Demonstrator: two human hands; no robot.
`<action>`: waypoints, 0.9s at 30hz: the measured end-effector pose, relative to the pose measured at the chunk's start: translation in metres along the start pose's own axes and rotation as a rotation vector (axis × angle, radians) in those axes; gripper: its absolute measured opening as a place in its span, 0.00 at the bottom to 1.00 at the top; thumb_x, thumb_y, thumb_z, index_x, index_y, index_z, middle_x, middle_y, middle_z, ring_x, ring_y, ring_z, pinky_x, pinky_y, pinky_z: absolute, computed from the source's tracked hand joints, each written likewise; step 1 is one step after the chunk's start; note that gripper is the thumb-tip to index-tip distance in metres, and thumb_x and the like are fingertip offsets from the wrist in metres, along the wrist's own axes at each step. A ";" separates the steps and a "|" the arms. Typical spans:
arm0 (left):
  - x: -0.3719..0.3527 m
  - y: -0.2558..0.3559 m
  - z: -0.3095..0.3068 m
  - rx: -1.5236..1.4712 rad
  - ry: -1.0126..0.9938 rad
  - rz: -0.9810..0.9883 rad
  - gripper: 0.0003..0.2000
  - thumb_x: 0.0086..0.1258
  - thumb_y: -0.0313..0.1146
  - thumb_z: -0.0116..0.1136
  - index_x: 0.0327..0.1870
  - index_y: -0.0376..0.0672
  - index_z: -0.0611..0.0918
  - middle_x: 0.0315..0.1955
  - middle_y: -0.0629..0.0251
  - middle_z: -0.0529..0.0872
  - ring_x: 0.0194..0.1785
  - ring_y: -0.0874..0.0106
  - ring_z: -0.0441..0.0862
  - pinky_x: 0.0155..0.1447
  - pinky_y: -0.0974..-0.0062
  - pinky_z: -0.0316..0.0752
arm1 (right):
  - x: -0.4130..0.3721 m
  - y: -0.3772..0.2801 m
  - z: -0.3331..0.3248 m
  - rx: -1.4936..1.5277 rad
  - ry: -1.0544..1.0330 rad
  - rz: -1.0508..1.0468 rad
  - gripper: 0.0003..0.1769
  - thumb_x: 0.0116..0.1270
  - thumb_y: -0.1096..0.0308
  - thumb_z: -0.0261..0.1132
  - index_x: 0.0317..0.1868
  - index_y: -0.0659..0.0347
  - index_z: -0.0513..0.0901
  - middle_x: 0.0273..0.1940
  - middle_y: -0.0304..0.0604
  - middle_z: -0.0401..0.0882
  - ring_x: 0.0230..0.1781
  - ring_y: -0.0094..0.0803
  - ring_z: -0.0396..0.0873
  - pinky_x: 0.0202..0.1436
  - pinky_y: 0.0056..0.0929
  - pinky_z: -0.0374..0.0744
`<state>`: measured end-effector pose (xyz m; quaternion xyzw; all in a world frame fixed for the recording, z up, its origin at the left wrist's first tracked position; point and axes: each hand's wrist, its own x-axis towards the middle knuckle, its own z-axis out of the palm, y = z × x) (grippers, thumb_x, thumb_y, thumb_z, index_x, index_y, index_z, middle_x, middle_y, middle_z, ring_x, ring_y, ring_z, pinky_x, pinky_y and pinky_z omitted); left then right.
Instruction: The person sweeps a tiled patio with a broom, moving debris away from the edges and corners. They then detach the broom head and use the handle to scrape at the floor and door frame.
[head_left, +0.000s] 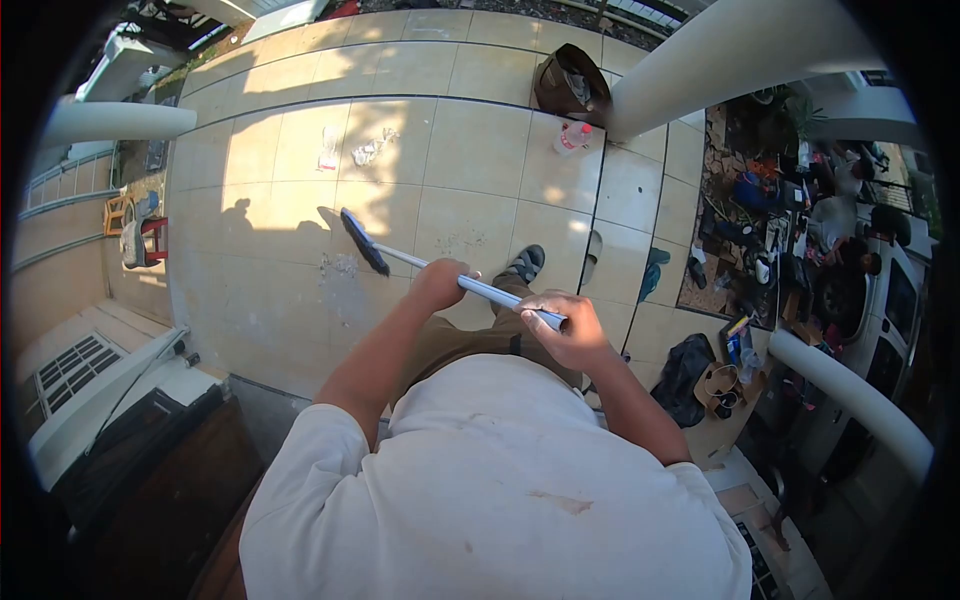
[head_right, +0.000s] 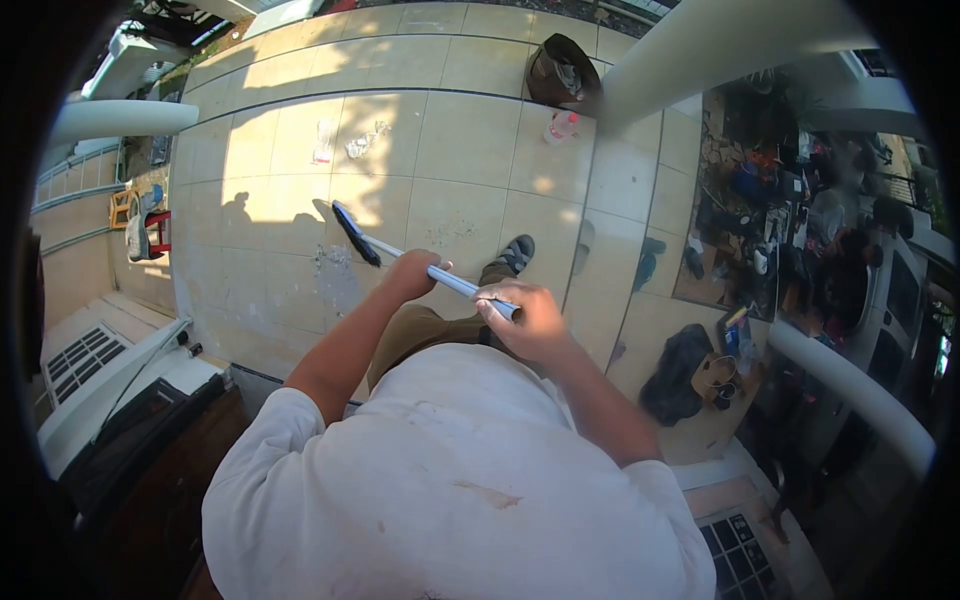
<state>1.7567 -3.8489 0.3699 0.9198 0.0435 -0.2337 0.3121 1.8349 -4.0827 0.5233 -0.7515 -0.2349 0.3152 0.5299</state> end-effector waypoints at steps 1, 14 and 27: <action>0.004 0.007 -0.005 0.024 -0.005 -0.002 0.18 0.72 0.45 0.54 0.27 0.41 0.83 0.29 0.51 0.85 0.39 0.49 0.82 0.44 0.54 0.76 | 0.003 -0.004 -0.013 0.050 -0.016 0.114 0.07 0.65 0.73 0.66 0.40 0.65 0.87 0.31 0.44 0.84 0.30 0.30 0.79 0.38 0.29 0.77; 0.154 0.034 -0.113 0.010 -0.023 0.042 0.22 0.75 0.52 0.45 0.32 0.44 0.83 0.35 0.56 0.86 0.44 0.53 0.83 0.49 0.57 0.77 | 0.101 -0.061 -0.063 -0.050 0.325 0.082 0.11 0.64 0.67 0.72 0.43 0.63 0.85 0.30 0.42 0.79 0.21 0.24 0.73 0.26 0.26 0.71; 0.245 -0.185 -0.191 -0.249 0.305 0.033 0.22 0.76 0.48 0.47 0.27 0.38 0.77 0.29 0.48 0.80 0.38 0.47 0.78 0.43 0.55 0.72 | 0.344 -0.098 0.061 -0.443 0.129 -0.042 0.12 0.66 0.63 0.70 0.43 0.61 0.82 0.29 0.45 0.77 0.25 0.38 0.74 0.31 0.33 0.74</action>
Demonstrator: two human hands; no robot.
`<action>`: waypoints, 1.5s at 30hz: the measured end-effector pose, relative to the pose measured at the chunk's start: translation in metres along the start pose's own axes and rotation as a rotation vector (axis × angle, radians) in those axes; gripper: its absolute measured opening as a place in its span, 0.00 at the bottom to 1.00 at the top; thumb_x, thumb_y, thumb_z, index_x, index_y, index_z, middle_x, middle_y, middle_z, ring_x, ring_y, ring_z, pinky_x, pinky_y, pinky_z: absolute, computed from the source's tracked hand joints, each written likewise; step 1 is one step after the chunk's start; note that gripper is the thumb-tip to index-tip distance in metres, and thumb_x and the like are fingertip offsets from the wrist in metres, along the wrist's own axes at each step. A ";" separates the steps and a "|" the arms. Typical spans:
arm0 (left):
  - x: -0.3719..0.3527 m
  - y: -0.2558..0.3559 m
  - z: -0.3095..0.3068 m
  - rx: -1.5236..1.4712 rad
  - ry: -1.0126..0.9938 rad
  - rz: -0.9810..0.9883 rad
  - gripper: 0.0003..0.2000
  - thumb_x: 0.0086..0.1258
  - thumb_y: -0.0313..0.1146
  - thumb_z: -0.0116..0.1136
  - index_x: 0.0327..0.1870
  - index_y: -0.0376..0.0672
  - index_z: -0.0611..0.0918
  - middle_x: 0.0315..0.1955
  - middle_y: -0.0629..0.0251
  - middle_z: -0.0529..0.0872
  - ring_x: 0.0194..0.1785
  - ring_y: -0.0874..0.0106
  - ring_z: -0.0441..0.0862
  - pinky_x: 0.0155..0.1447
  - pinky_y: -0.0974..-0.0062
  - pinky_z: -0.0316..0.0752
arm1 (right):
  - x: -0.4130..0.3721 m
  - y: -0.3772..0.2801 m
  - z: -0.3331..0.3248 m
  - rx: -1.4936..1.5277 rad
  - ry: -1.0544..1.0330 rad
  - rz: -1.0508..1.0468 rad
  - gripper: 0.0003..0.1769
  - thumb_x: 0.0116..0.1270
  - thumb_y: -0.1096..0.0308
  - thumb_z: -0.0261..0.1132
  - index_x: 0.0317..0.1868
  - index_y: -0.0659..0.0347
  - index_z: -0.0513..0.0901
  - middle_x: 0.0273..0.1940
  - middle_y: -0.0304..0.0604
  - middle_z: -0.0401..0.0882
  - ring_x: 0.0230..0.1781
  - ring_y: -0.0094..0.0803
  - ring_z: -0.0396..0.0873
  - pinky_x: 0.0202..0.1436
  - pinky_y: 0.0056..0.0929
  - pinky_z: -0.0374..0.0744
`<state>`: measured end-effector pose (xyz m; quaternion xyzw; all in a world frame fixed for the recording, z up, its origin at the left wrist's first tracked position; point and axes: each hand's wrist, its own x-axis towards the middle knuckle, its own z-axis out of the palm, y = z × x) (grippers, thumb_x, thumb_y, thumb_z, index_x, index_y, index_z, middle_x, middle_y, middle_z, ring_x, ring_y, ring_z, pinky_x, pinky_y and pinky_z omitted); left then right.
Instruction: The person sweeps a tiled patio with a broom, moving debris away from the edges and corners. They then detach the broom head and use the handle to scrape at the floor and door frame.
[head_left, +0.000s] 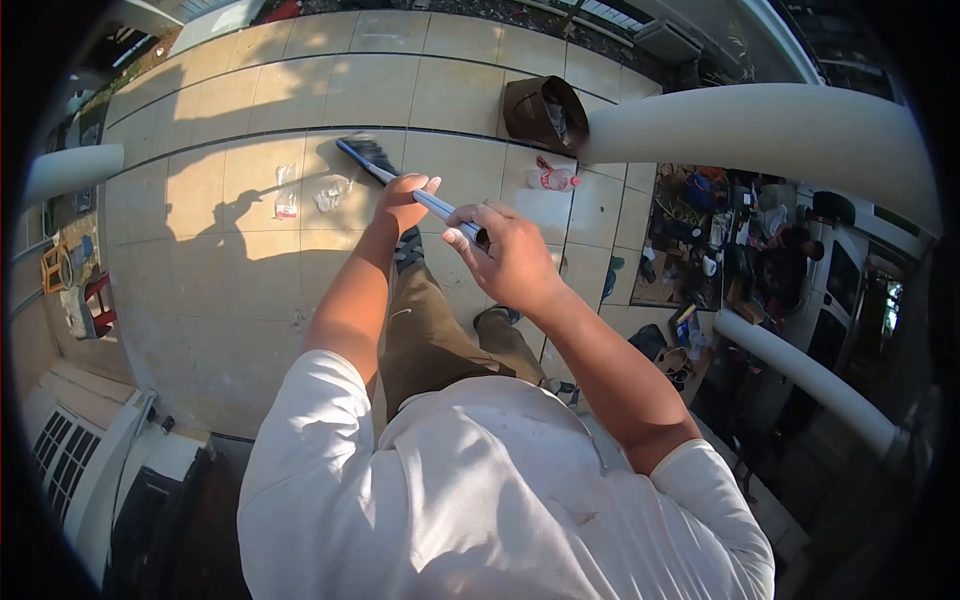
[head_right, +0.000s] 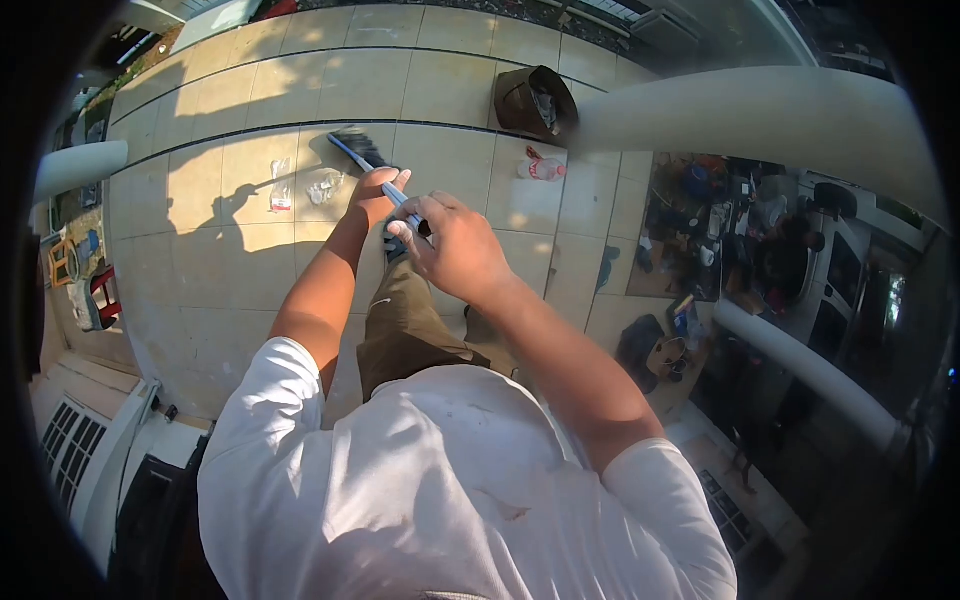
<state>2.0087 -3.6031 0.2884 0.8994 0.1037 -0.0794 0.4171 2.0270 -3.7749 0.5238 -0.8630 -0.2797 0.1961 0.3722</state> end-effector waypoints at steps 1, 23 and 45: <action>-0.006 -0.015 -0.002 0.006 0.052 -0.033 0.22 0.75 0.47 0.49 0.25 0.37 0.75 0.27 0.48 0.79 0.36 0.47 0.77 0.41 0.55 0.71 | 0.008 -0.003 0.010 0.027 0.004 -0.055 0.12 0.66 0.62 0.70 0.43 0.61 0.82 0.29 0.46 0.77 0.25 0.41 0.74 0.31 0.34 0.74; -0.120 0.085 -0.009 -0.005 -0.067 0.019 0.24 0.73 0.51 0.52 0.21 0.40 0.75 0.22 0.52 0.78 0.32 0.50 0.78 0.38 0.54 0.73 | -0.099 -0.042 -0.060 0.197 -0.034 0.026 0.12 0.59 0.66 0.76 0.39 0.64 0.86 0.29 0.44 0.83 0.24 0.27 0.76 0.28 0.26 0.73; -0.236 0.162 0.251 0.036 -0.194 0.084 0.08 0.70 0.39 0.53 0.41 0.47 0.82 0.36 0.57 0.86 0.45 0.54 0.83 0.47 0.55 0.76 | -0.573 0.215 -0.140 -0.070 0.297 0.853 0.20 0.65 0.69 0.67 0.57 0.63 0.81 0.28 0.34 0.74 0.29 0.20 0.71 0.36 0.23 0.73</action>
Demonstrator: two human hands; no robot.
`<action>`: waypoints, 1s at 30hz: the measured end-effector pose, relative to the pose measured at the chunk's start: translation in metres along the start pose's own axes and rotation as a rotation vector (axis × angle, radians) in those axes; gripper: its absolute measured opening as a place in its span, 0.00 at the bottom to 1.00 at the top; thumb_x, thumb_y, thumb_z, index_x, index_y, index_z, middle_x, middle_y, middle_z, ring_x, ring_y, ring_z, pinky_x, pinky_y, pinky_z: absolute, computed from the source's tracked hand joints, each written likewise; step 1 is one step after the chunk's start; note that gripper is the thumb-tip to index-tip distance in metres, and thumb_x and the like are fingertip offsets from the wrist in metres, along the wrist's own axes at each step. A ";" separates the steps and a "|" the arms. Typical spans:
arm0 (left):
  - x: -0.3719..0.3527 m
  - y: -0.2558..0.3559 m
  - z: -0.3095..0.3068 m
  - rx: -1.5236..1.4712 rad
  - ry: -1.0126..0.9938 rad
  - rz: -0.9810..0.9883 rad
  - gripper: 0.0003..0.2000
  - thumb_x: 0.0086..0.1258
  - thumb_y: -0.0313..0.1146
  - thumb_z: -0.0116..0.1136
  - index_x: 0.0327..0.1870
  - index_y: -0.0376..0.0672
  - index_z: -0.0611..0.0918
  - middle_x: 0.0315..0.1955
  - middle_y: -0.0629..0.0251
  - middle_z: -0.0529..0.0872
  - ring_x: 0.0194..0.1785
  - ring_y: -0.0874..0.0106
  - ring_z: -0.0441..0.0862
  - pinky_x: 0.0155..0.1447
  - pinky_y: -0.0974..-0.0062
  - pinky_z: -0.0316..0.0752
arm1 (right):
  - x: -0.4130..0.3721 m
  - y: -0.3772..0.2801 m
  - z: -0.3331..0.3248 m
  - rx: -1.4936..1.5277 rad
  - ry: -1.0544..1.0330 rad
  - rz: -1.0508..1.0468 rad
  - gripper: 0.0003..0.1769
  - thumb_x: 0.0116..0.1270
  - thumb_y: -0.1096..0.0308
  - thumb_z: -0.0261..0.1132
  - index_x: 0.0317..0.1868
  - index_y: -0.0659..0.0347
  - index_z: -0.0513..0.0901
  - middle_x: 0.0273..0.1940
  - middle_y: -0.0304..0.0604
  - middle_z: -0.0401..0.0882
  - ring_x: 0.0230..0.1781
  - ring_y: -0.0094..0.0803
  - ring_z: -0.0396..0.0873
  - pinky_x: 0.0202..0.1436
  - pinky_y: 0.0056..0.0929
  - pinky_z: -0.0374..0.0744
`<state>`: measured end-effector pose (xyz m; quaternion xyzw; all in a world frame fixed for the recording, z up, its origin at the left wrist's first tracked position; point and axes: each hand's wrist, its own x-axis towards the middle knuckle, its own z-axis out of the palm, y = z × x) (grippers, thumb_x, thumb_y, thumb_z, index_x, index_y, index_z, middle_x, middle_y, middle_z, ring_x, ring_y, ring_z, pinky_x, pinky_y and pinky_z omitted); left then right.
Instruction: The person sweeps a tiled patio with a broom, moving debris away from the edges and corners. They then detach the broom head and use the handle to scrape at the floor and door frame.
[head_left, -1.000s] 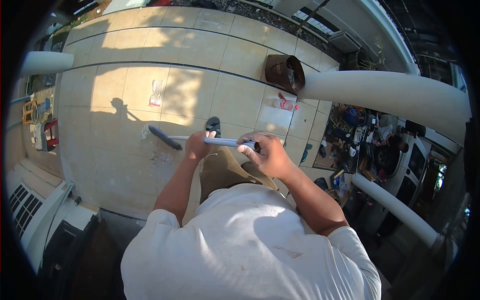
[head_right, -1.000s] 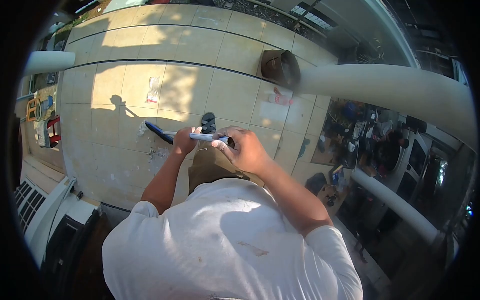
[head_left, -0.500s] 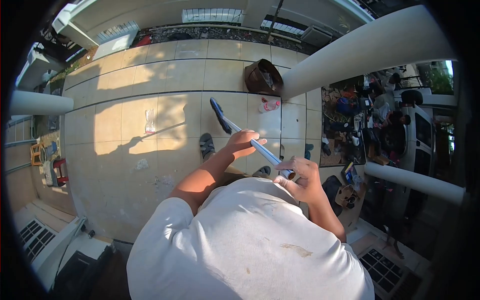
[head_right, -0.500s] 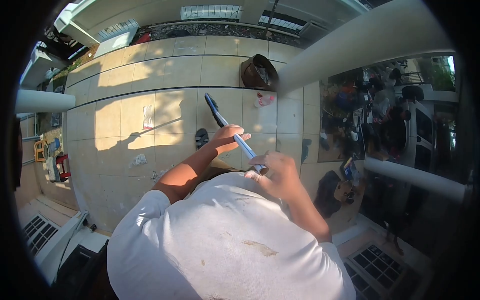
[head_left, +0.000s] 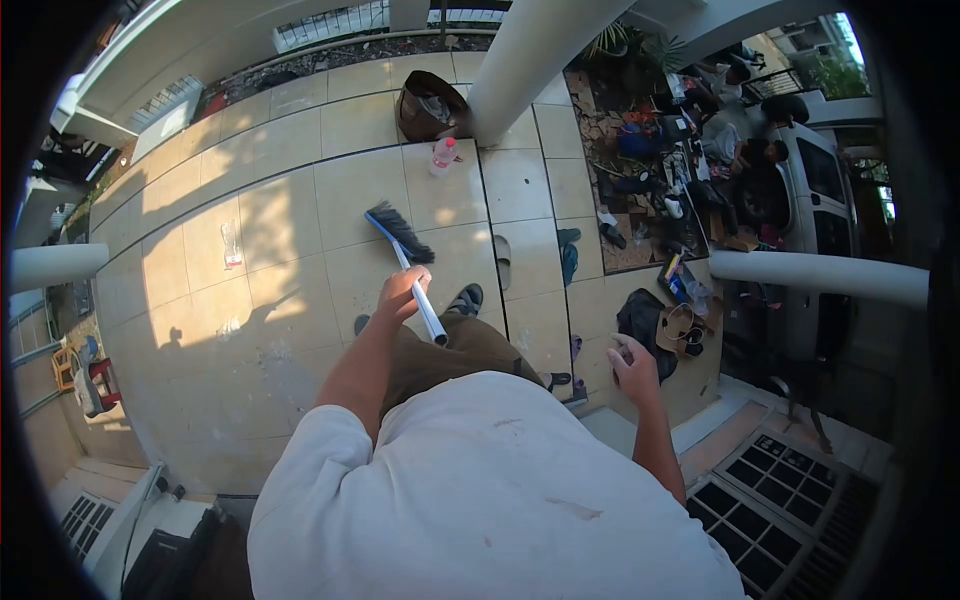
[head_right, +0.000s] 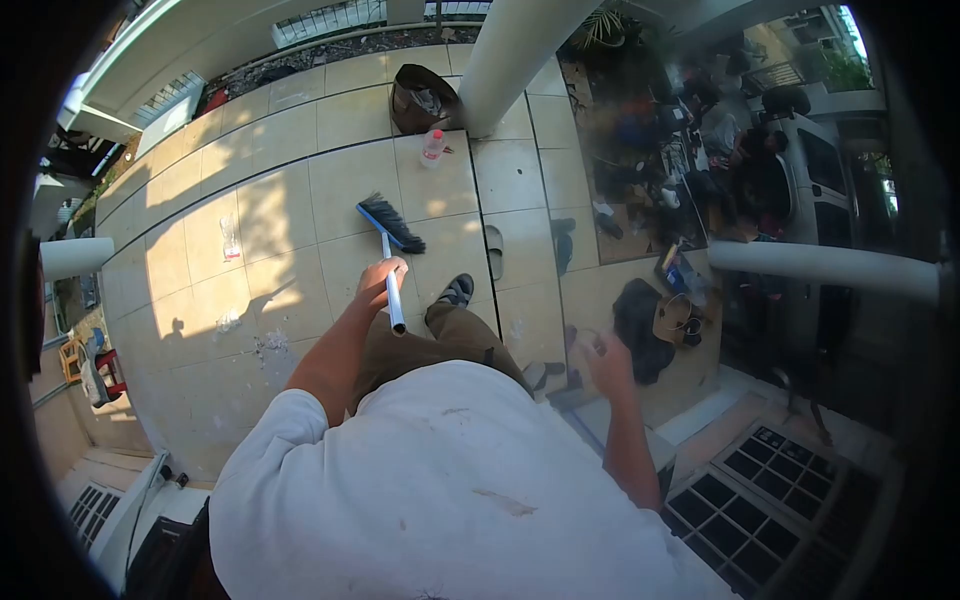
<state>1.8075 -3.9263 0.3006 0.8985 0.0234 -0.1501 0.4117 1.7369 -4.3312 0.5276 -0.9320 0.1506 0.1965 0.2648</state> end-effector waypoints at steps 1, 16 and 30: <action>-0.008 0.004 0.005 -0.006 -0.018 0.004 0.08 0.70 0.39 0.53 0.41 0.47 0.82 0.36 0.57 0.86 0.45 0.54 0.83 0.47 0.55 0.76 | -0.024 0.018 -0.002 -0.004 0.002 0.019 0.20 0.65 0.69 0.67 0.57 0.63 0.81 0.28 0.34 0.74 0.29 0.20 0.71 0.36 0.23 0.73; -0.211 -0.012 0.077 0.264 -0.266 0.180 0.08 0.60 0.35 0.60 0.40 0.53 0.83 0.35 0.62 0.86 0.43 0.58 0.85 0.45 0.59 0.79 | -0.157 -0.128 0.115 -0.143 -0.706 -0.732 0.32 0.61 0.51 0.70 0.65 0.50 0.76 0.44 0.44 0.78 0.42 0.38 0.78 0.47 0.35 0.77; -0.258 0.091 0.135 0.280 -0.317 -0.027 0.07 0.61 0.34 0.59 0.38 0.55 0.86 0.34 0.61 0.87 0.43 0.58 0.86 0.44 0.58 0.80 | -0.203 -0.024 0.051 -0.368 -0.325 -0.631 0.11 0.64 0.65 0.67 0.44 0.59 0.86 0.39 0.45 0.81 0.38 0.43 0.82 0.44 0.38 0.79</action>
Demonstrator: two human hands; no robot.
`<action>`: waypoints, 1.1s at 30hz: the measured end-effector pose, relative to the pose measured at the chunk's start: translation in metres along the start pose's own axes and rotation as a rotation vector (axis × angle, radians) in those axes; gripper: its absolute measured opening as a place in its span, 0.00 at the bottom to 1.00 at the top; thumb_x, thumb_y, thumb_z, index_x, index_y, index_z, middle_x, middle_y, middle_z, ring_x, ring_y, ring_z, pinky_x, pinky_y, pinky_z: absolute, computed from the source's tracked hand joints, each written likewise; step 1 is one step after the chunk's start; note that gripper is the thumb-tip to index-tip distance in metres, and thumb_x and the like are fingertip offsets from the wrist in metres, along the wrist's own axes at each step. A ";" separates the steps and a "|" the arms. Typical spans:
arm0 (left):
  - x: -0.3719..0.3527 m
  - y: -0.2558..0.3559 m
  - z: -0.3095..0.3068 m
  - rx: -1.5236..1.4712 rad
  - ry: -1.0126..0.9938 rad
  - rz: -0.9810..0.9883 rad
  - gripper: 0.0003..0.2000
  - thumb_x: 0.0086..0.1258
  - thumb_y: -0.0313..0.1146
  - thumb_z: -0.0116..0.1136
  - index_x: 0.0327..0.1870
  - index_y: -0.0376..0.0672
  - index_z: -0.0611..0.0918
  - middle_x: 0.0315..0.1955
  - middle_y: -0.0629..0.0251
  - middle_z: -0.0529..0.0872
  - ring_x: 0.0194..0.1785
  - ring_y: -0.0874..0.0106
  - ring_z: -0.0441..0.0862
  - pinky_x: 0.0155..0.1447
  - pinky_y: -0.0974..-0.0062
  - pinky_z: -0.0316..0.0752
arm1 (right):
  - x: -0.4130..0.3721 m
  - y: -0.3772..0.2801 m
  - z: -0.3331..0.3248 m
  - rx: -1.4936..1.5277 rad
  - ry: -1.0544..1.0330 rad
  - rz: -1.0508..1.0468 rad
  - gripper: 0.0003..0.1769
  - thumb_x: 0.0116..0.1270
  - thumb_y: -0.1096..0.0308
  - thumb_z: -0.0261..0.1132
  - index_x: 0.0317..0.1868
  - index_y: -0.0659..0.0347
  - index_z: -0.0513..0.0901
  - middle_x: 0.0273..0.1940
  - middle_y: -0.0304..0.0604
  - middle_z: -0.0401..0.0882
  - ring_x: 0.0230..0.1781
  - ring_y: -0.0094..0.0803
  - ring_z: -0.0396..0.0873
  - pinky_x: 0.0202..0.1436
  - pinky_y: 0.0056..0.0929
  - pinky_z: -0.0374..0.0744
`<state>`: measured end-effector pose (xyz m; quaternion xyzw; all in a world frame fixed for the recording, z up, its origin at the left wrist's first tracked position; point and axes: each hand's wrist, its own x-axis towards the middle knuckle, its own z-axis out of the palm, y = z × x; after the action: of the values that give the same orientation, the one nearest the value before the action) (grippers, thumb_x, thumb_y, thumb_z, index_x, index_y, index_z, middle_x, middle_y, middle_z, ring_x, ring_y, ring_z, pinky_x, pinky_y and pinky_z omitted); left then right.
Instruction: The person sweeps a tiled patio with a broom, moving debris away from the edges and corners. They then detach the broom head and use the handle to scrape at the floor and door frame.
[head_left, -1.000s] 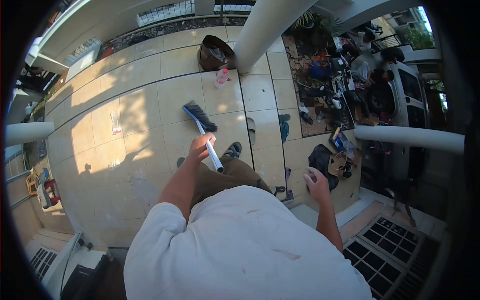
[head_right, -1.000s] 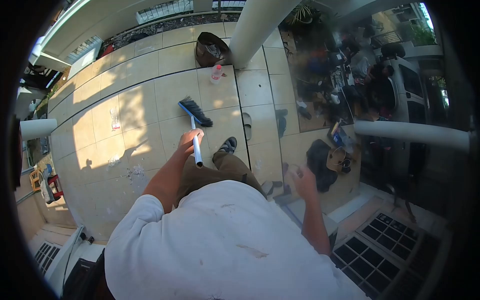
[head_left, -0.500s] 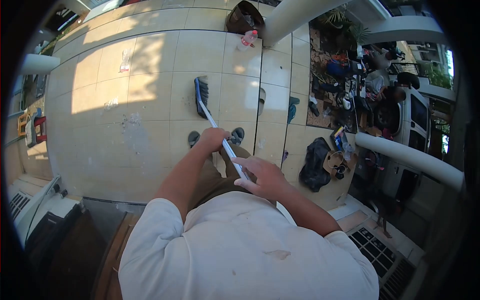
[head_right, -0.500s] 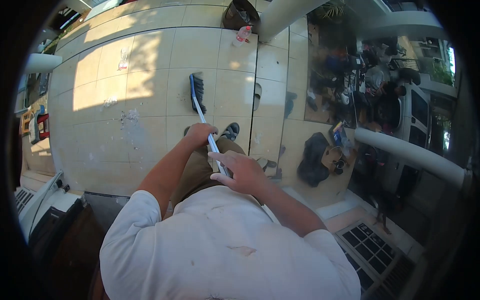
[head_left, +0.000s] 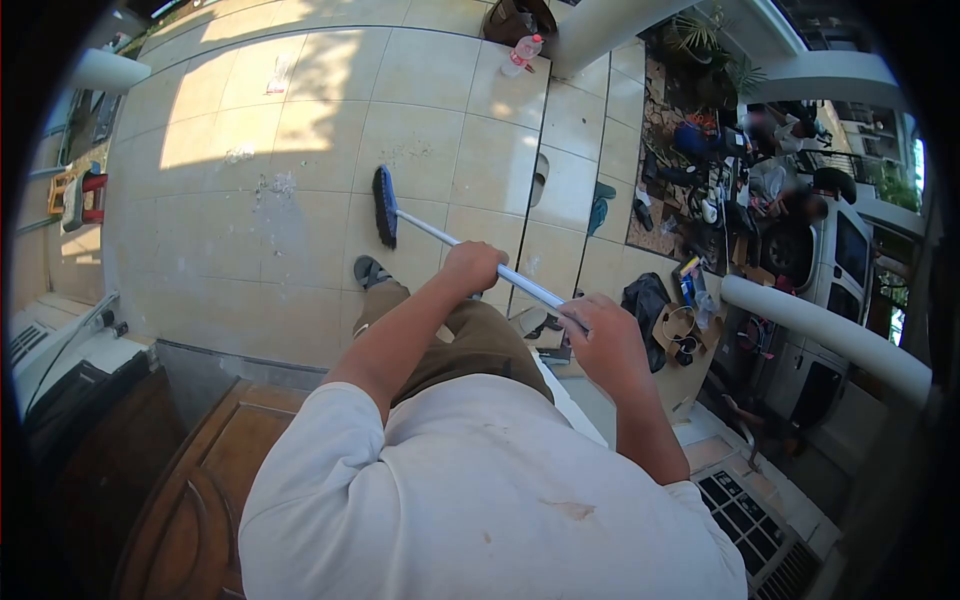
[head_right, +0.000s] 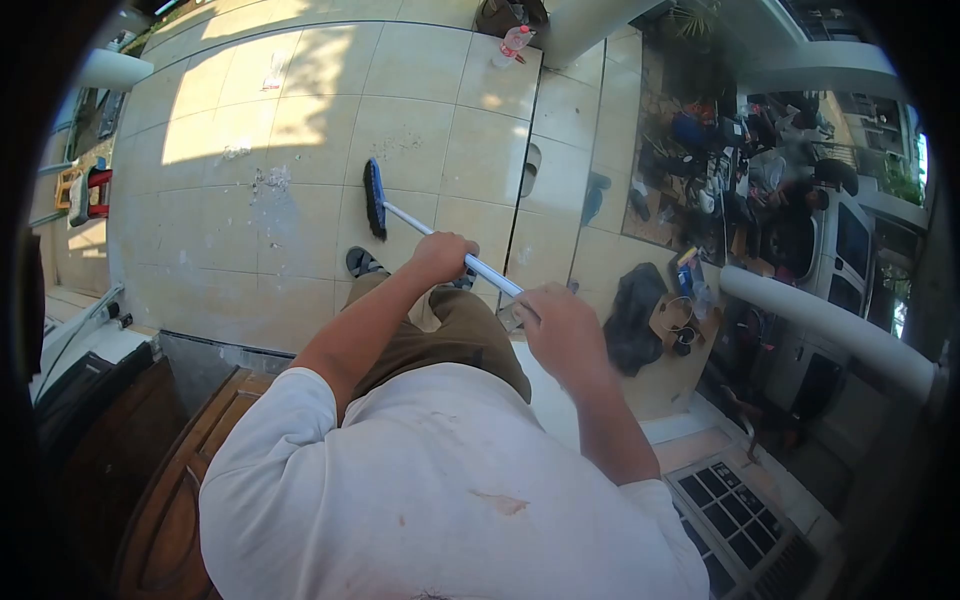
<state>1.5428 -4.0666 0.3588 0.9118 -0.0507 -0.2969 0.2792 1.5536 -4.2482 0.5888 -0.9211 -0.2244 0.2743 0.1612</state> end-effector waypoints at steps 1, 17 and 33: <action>0.000 0.014 0.000 -0.026 0.018 0.066 0.07 0.61 0.34 0.59 0.38 0.55 0.86 0.34 0.61 0.88 0.43 0.58 0.86 0.44 0.58 0.81 | -0.008 0.001 -0.004 0.020 0.128 -0.036 0.10 0.60 0.66 0.71 0.41 0.61 0.87 0.35 0.46 0.82 0.36 0.43 0.82 0.42 0.37 0.79; -0.181 -0.203 0.042 -0.036 0.005 -0.122 0.07 0.64 0.34 0.57 0.37 0.56 0.87 0.34 0.62 0.88 0.41 0.59 0.87 0.45 0.60 0.80 | 0.016 -0.188 0.169 0.077 -0.134 -0.068 0.06 0.62 0.69 0.68 0.39 0.59 0.86 0.32 0.47 0.77 0.34 0.46 0.78 0.39 0.40 0.76; -0.179 -0.171 0.028 -0.109 0.067 0.164 0.07 0.58 0.33 0.60 0.36 0.57 0.87 0.32 0.63 0.88 0.40 0.59 0.86 0.43 0.59 0.80 | -0.028 -0.246 0.151 -0.006 0.061 -0.024 0.05 0.61 0.72 0.68 0.38 0.59 0.87 0.31 0.46 0.77 0.31 0.45 0.78 0.34 0.38 0.75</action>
<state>1.3677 -3.8902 0.3398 0.8976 -0.0995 -0.2446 0.3531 1.3653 -4.0271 0.5835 -0.9268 -0.2314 0.2432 0.1686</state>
